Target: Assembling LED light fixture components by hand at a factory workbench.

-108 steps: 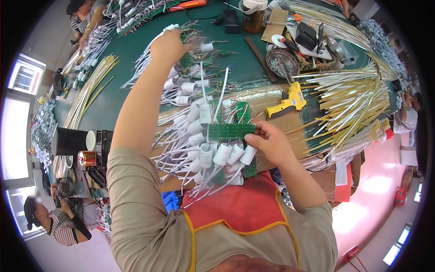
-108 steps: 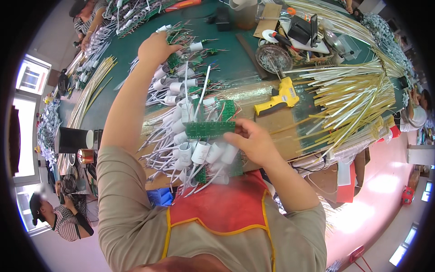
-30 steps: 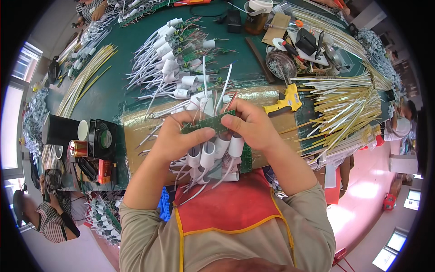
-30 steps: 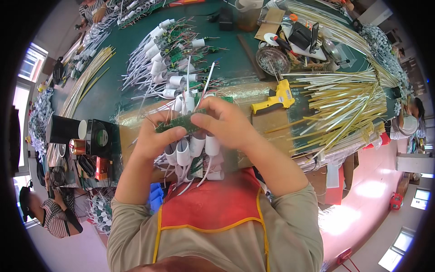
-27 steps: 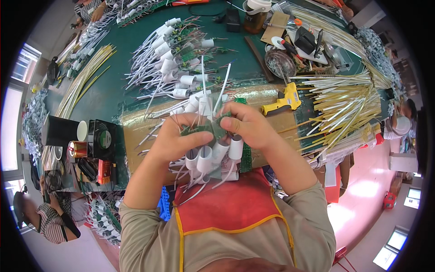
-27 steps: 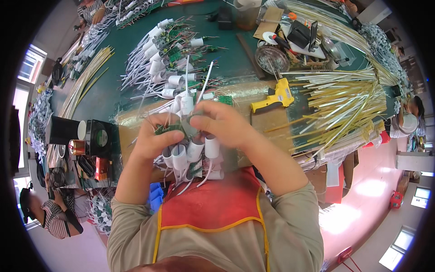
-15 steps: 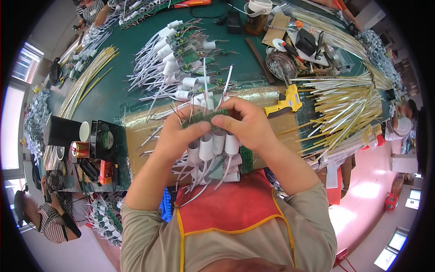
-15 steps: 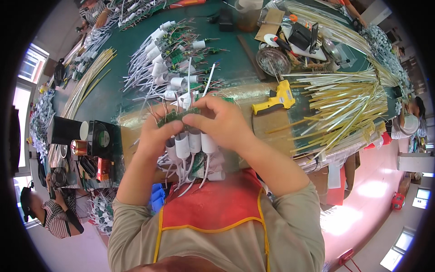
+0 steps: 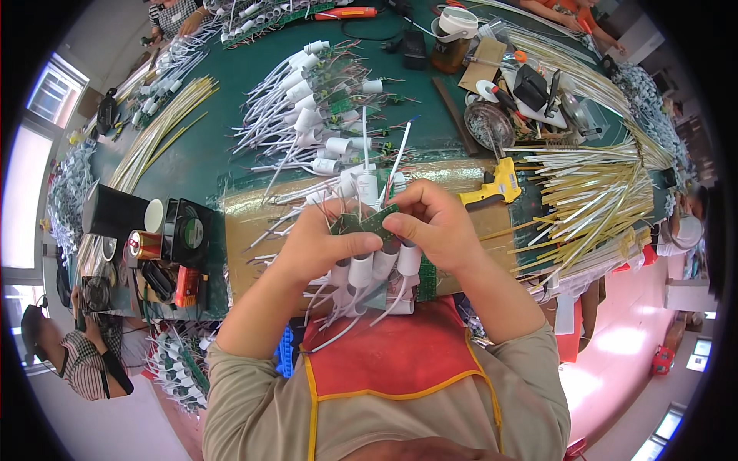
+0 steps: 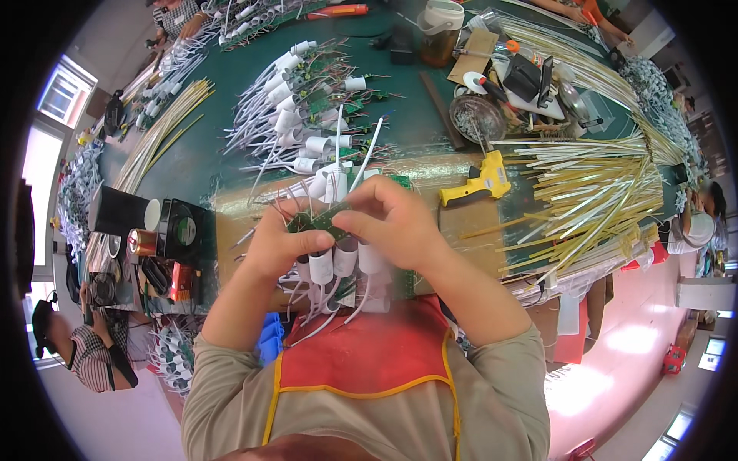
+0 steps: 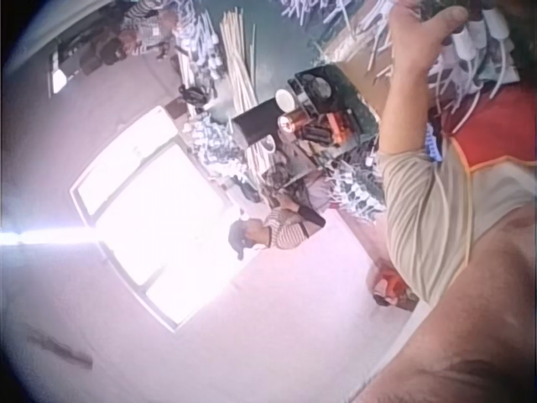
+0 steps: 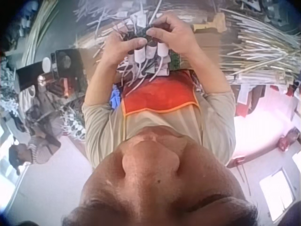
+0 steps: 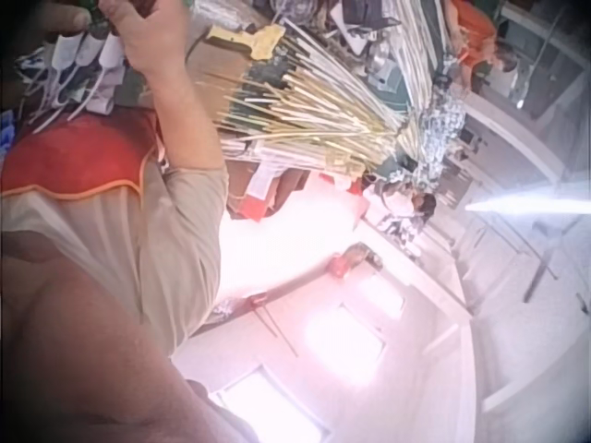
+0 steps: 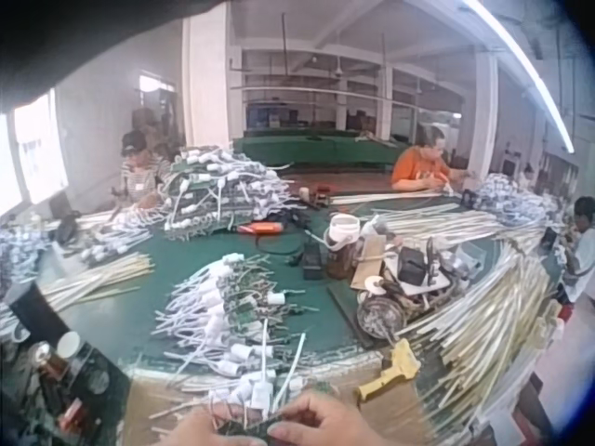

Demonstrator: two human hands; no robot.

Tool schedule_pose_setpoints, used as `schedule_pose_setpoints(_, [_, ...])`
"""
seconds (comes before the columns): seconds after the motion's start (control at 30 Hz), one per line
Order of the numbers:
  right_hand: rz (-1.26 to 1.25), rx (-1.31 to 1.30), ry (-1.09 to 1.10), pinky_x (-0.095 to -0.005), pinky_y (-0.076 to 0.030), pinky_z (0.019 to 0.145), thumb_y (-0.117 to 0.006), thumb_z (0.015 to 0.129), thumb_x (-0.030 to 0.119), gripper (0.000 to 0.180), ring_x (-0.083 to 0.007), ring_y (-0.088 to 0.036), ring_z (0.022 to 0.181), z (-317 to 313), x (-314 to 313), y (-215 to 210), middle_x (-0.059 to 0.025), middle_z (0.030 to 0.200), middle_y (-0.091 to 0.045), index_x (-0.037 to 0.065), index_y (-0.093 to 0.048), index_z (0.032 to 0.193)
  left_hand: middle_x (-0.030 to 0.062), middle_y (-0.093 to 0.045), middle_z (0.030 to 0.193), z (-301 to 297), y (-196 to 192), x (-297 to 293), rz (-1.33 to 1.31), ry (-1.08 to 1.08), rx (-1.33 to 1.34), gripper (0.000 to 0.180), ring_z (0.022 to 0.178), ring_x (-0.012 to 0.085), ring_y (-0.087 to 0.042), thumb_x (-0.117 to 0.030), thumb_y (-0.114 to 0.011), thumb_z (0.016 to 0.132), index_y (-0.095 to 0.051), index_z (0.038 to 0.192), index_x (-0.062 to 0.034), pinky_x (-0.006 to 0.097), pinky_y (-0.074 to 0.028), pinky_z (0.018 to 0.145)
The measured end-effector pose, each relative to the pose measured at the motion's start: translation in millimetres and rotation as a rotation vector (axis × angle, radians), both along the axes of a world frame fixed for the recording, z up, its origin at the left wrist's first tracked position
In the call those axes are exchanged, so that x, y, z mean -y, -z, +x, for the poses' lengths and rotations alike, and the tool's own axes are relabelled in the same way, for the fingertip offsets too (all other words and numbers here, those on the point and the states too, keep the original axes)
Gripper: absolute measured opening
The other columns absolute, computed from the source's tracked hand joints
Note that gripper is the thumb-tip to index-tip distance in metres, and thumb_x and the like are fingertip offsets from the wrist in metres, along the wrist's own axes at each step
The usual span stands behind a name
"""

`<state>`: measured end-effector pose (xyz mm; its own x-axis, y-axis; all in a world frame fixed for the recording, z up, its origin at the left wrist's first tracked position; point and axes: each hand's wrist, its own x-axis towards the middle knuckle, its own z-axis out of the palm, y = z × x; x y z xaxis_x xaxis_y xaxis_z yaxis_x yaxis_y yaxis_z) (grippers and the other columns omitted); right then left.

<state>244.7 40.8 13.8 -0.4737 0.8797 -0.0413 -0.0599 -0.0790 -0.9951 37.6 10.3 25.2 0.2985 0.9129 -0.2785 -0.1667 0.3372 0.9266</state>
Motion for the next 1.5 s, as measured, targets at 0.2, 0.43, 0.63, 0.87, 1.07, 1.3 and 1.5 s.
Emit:
schedule_pose_setpoints(0.2, [-0.042,-0.074,-0.028,-0.0237,-0.048,0.059,-0.069,0.086,0.011,0.021,-0.0099,-0.06,0.07,-2.3,3.4,5.6,-0.0038,0.084,-0.062,0.004,-0.054,0.098,0.0057,-0.068,0.087,1.2,3.9,5.8,0.014,-0.008,0.066,0.032,0.072,0.0093,-0.061,-0.006,-0.079,0.073,-0.065,0.1,0.0007,0.024,-0.049,0.065])
schedule_pose_setpoints(0.43, [-0.418,-0.242,-0.216,-0.0259,-0.048,0.063,-0.07,0.084,0.015,0.019,-0.0098,-0.059,0.074,-1.9,2.0,-5.9,-0.0032,0.081,-0.063,0.003,-0.058,0.093,0.0066,-0.069,0.091,-5.0,5.0,8.5,0.034,0.126,0.158,0.029,0.077,0.0108,-0.063,-0.004,-0.076,0.075,-0.064,0.101,0.0023,0.024,-0.049,0.071])
schedule_pose_setpoints(0.63, [0.211,0.13,0.11,-0.0262,-0.047,0.071,-0.067,0.085,0.014,0.028,-0.0119,-0.059,0.078,-14.1,3.0,-2.8,-0.0043,0.083,-0.063,0.003,-0.063,0.111,0.0079,-0.068,0.097,0.1,14.1,4.3,0.174,-0.034,0.219,0.029,0.084,0.0112,-0.062,-0.005,-0.076,0.073,-0.064,0.1,0.0009,0.024,-0.049,0.074])
schedule_pose_setpoints(0.87, [0.117,0.182,0.039,-0.0274,-0.048,0.079,-0.065,0.086,0.013,0.042,-0.0131,-0.061,0.089,-13.9,6.8,-21.2,-0.0061,0.102,-0.065,0.005,-0.056,0.127,0.009,-0.064,0.109,1.0,-3.9,0.7,0.098,-0.102,0.276,0.031,0.088,0.0135,-0.062,-0.005,-0.077,0.071,-0.065,0.099,0.0006,0.028,-0.05,0.078])
schedule_pose_setpoints(1.07, [0.118,-0.033,0.152,-0.0276,-0.048,0.082,-0.061,0.09,0.012,0.045,-0.0126,-0.059,0.094,3.1,2.8,-3.4,-0.0052,0.106,-0.063,0.005,-0.05,0.132,0.0086,-0.064,0.103,-34.9,-28.9,-22.5,0.402,-0.26,0.028,0.035,0.082,0.0137,-0.061,-0.018,-0.074,0.071,-0.066,0.098,0.0021,0.028,-0.05,0.074])
schedule_pose_setpoints(1.3, [-0.042,-0.106,0.279,-0.0271,-0.045,0.087,-0.059,0.092,0.012,0.035,-0.014,-0.057,0.095,48.4,1.3,18.1,-0.0086,0.105,-0.061,-0.002,-0.053,0.124,0.0125,-0.066,0.097,-142.8,-130.0,-99.2,0.78,-0.758,-0.452,0.04,0.084,0.0181,-0.064,-0.027,-0.062,0.089,-0.062,0.11,0.0067,0.034,-0.052,0.075])
schedule_pose_setpoints(1.5, [-0.118,-0.027,0.309,-0.0267,-0.046,0.085,-0.059,0.092,0.013,0.033,-0.0131,-0.058,0.093,56.6,10.5,45.0,-0.0072,0.102,-0.062,-0.002,-0.055,0.122,0.0064,-0.066,0.097,-122.9,-101.2,-213.1,1.274,-0.614,-1.631,0.028,0.087,0.0203,-0.064,-0.038,-0.066,0.082,-0.072,0.094,-0.0132,0.035,-0.05,0.074])
